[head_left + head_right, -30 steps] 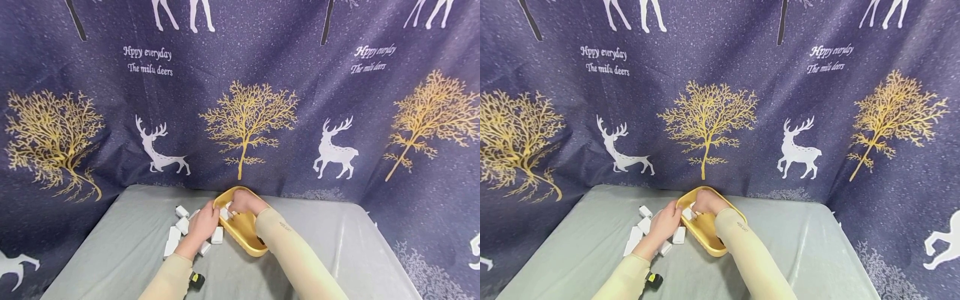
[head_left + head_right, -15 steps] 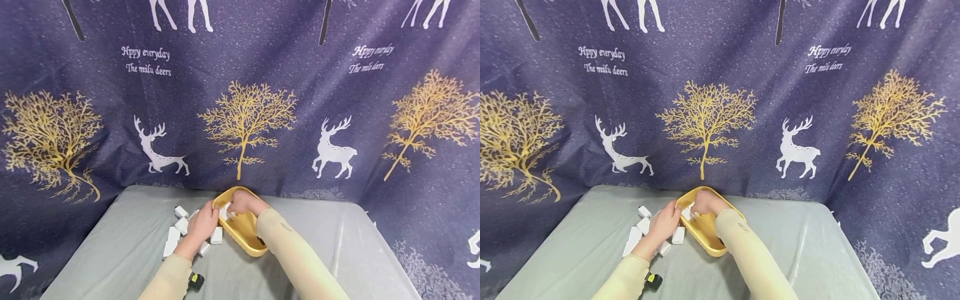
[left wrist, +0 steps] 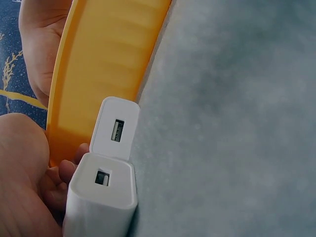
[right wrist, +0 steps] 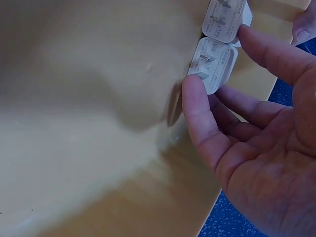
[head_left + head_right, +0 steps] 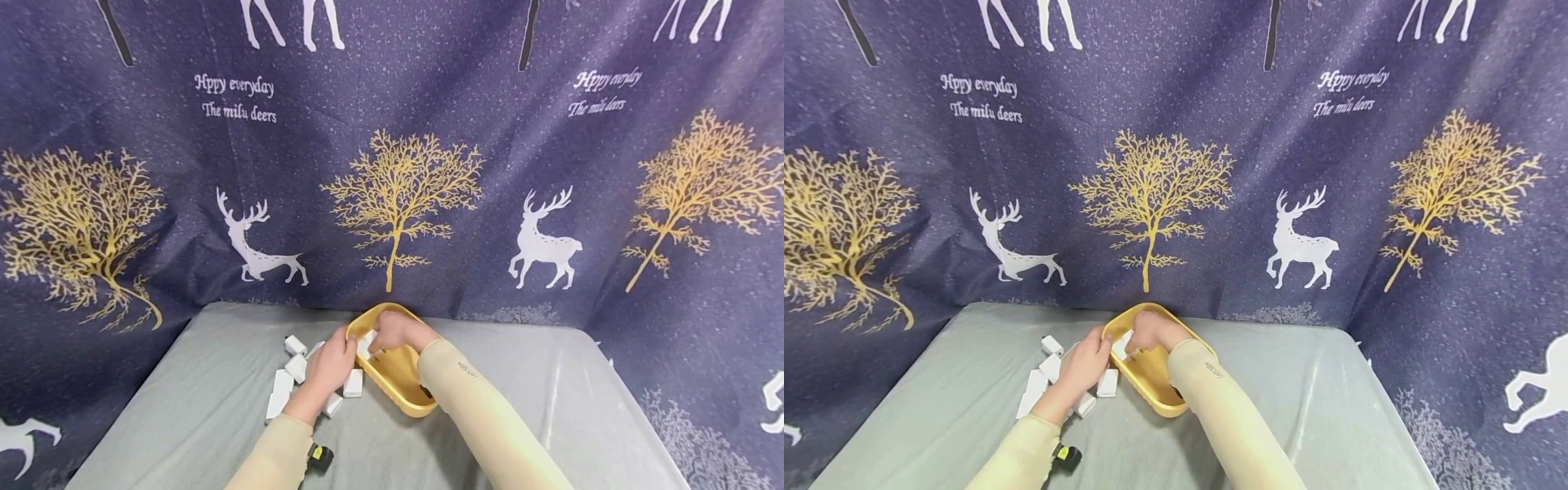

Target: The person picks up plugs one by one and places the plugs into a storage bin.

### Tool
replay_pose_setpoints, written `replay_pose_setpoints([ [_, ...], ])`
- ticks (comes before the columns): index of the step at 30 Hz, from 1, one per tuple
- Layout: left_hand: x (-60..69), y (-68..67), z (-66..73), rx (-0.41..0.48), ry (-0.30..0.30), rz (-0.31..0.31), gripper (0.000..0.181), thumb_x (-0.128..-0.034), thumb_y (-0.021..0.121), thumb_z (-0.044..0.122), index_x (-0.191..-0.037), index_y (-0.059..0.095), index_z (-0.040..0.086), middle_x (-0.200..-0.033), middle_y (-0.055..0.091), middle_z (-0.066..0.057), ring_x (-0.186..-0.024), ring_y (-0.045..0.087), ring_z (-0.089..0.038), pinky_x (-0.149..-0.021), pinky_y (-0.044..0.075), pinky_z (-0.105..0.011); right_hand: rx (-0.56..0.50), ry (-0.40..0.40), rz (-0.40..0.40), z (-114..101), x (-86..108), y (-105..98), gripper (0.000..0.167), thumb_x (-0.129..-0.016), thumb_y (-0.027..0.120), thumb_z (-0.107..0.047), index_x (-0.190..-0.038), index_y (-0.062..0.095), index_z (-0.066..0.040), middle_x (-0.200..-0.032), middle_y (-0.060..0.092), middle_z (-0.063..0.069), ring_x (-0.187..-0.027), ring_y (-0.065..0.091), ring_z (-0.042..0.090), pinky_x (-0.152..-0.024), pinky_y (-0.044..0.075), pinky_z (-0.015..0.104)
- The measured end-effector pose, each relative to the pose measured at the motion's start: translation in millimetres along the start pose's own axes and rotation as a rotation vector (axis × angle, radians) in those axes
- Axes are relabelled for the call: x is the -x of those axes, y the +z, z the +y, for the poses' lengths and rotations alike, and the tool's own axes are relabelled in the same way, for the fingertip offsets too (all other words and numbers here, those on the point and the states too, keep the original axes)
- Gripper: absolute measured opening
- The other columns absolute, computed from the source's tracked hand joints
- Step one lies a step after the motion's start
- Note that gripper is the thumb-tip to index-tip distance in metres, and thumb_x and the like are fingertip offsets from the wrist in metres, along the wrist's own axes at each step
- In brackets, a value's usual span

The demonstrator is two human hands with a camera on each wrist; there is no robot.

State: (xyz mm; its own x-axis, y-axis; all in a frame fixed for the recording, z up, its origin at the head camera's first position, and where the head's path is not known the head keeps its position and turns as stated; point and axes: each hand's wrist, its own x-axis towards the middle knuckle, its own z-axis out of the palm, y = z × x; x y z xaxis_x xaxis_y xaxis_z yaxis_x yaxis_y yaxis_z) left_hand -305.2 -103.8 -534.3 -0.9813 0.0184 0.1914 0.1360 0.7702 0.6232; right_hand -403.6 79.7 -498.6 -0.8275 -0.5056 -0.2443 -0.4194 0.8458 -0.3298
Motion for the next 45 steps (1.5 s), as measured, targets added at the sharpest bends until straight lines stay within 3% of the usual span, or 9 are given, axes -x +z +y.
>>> replay_pose_setpoints([
  [8,-0.5,-0.2,1.5,0.005,-0.005,-0.005,0.044,-0.1173,0.047,0.036,-0.150,0.064,0.011,-0.128,0.079,-0.014,-0.106,0.077,-0.043,-0.080,0.058,-0.062,-0.057,0.031,-0.045,5,-2.4,0,0.036,-0.091,0.083,-0.033,-0.070,0.057,-0.020,-0.065,0.065,-0.002,-0.060,0.069,0.015,-0.059,0.054,0.029],
  [13,-0.5,-0.4,0.5,0.004,-0.012,-0.010,0.045,-0.1174,0.046,0.036,-0.151,0.063,0.012,-0.131,0.078,-0.013,-0.108,0.077,-0.043,-0.082,0.058,-0.063,-0.009,-0.054,-0.023,28,-18.1,9,0.035,-0.094,0.079,-0.043,-0.072,0.059,-0.023,-0.066,0.062,-0.008,-0.057,0.055,0.009,-0.057,0.045,0.027],
  [17,-0.3,-0.5,-0.3,0.012,-0.007,-0.010,0.045,-0.1175,0.046,0.036,-0.151,0.063,0.012,-0.133,0.077,-0.013,-0.110,0.076,-0.044,-0.084,0.058,-0.064,0.036,-0.080,0.039,16,8.8,-15,0.029,-0.099,0.075,-0.040,-0.084,0.068,-0.017,-0.083,0.069,-0.002,-0.072,0.060,0.013,-0.072,0.052,0.031],
  [20,-0.2,-0.7,-0.3,0.015,-0.006,-0.003,0.044,-0.1172,0.047,0.036,-0.151,0.063,0.012,-0.134,0.077,-0.013,-0.112,0.076,-0.044,-0.086,0.058,-0.064,-0.002,-0.056,0.069,8,34.5,-36,0.035,-0.104,0.075,-0.041,-0.115,0.080,-0.008,-0.116,0.078,0.007,-0.103,0.073,0.021,-0.096,0.058,0.038],
  [22,0.0,-0.7,0.2,0.017,-0.007,-0.001,0.045,-0.1170,0.047,0.036,-0.151,0.063,0.012,-0.135,0.077,-0.013,-0.113,0.076,-0.044,-0.088,0.058,-0.064,-0.051,-0.064,0.094,10,47.6,-45,0.043,-0.105,0.074,-0.040,-0.128,0.078,-0.004,-0.126,0.078,0.011,-0.112,0.075,0.025,-0.101,0.059,0.041],
  [23,0.1,-0.8,0.5,0.019,-0.008,0.000,0.045,-0.1170,0.047,0.036,-0.151,0.063,0.012,-0.135,0.077,-0.013,-0.113,0.076,-0.044,-0.088,0.058,-0.064,-0.070,-0.037,0.093,4,58.6,-52,0.051,-0.106,0.074,-0.039,-0.141,0.073,-0.001,-0.140,0.074,0.016,-0.126,0.071,0.031,-0.110,0.055,0.046],
  [28,0.2,-1.2,1.6,0.019,-0.016,-0.001,0.046,-0.1169,0.046,0.036,-0.152,0.063,0.011,-0.136,0.076,-0.014,-0.115,0.075,-0.045,-0.089,0.057,-0.064,-0.129,0.017,0.147,2,94.1,-70,0.055,-0.106,0.077,-0.035,-0.146,0.069,0.002,-0.138,0.074,0.017,-0.129,0.070,0.032,-0.112,0.054,0.049],
  [33,0.1,-1.5,1.1,0.022,-0.015,-0.007,0.047,-0.1168,0.046,0.036,-0.152,0.062,0.010,-0.137,0.076,-0.014,-0.115,0.075,-0.045,-0.089,0.057,-0.064,-0.155,0.013,0.244,16,120.0,-73,0.049,-0.104,0.078,-0.032,-0.139,0.072,0.002,-0.127,0.077,0.014,-0.117,0.072,0.028,-0.106,0.056,0.050],
  [45,0.6,-1.4,2.9,0.022,-0.039,-0.035,0.049,-0.1174,0.045,0.037,-0.156,0.060,0.010,-0.142,0.074,-0.014,-0.120,0.073,-0.044,-0.095,0.056,-0.065,-0.212,0.078,0.445,65,168.1,-55,0.035,-0.102,0.078,-0.027,-0.126,0.079,-0.001,-0.106,0.079,0.005,-0.097,0.074,0.022,-0.093,0.059,0.048],
])
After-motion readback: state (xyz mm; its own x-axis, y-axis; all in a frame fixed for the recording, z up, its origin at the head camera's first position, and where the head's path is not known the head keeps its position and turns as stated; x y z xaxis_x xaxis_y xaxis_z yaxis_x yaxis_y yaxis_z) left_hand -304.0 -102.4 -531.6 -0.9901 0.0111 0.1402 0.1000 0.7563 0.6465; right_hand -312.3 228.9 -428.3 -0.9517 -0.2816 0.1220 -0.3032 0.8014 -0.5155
